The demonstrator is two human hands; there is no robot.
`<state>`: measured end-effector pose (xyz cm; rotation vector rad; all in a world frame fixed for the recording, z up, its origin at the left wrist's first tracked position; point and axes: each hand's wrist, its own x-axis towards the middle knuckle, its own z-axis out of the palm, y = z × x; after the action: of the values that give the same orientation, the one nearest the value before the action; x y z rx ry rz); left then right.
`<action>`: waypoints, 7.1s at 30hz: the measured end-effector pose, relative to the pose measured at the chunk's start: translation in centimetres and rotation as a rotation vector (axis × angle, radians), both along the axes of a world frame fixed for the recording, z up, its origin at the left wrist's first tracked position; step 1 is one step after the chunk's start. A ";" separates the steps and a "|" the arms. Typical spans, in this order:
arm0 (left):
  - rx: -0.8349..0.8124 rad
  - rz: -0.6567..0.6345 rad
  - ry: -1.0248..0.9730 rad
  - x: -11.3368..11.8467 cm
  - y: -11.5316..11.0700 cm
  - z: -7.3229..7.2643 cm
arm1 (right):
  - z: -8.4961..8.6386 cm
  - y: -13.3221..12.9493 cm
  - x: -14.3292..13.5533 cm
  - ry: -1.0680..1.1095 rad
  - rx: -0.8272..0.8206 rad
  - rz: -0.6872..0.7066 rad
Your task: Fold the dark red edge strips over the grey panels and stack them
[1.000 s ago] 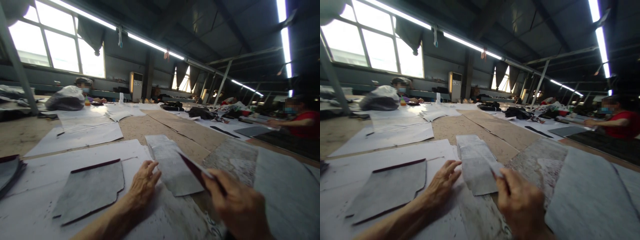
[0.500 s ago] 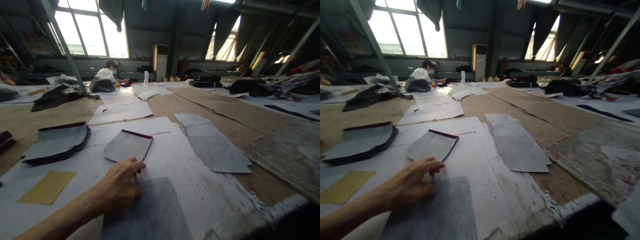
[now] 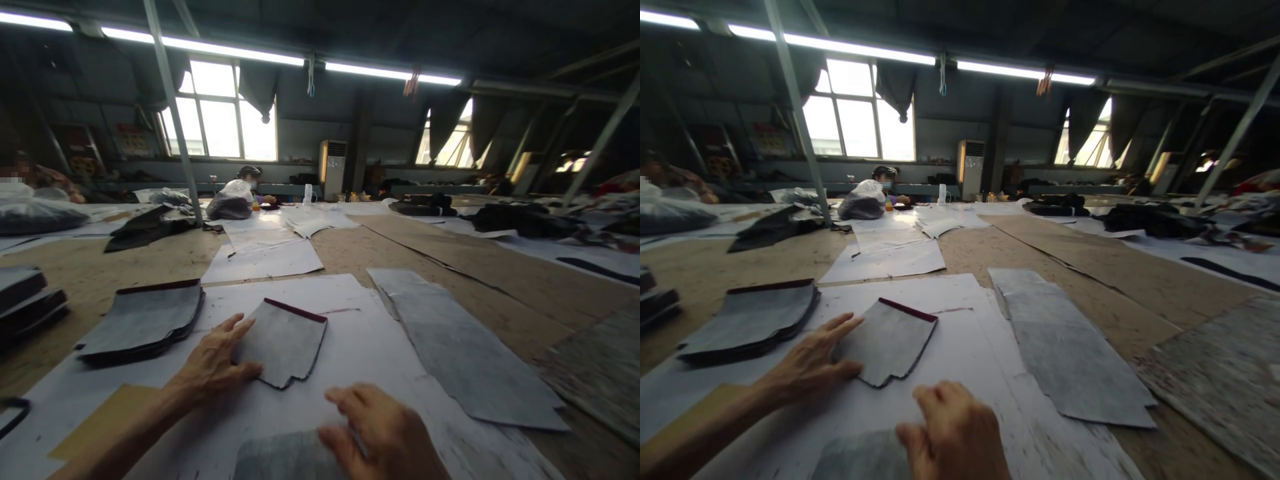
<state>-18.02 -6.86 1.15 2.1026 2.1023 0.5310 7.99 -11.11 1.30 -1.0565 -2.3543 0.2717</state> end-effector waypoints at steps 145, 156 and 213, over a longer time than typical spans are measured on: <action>0.322 -0.716 0.020 1.2 -9.6 -1.1 | -1.6 -0.9 -3.7 -0.117 0.355 0.387; 0.294 -0.720 -0.007 1.1 -9.2 -1.2 | -1.5 -0.9 -5.4 -0.084 0.347 0.474; 0.283 -0.674 -0.261 12.2 -5.6 -2.1 | -1.5 -1.9 6.2 -0.165 0.330 0.073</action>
<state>-5.81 -12.46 -0.94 2.5257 1.1279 0.9622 14.18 -13.04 -0.23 -0.8623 -2.4749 -0.1810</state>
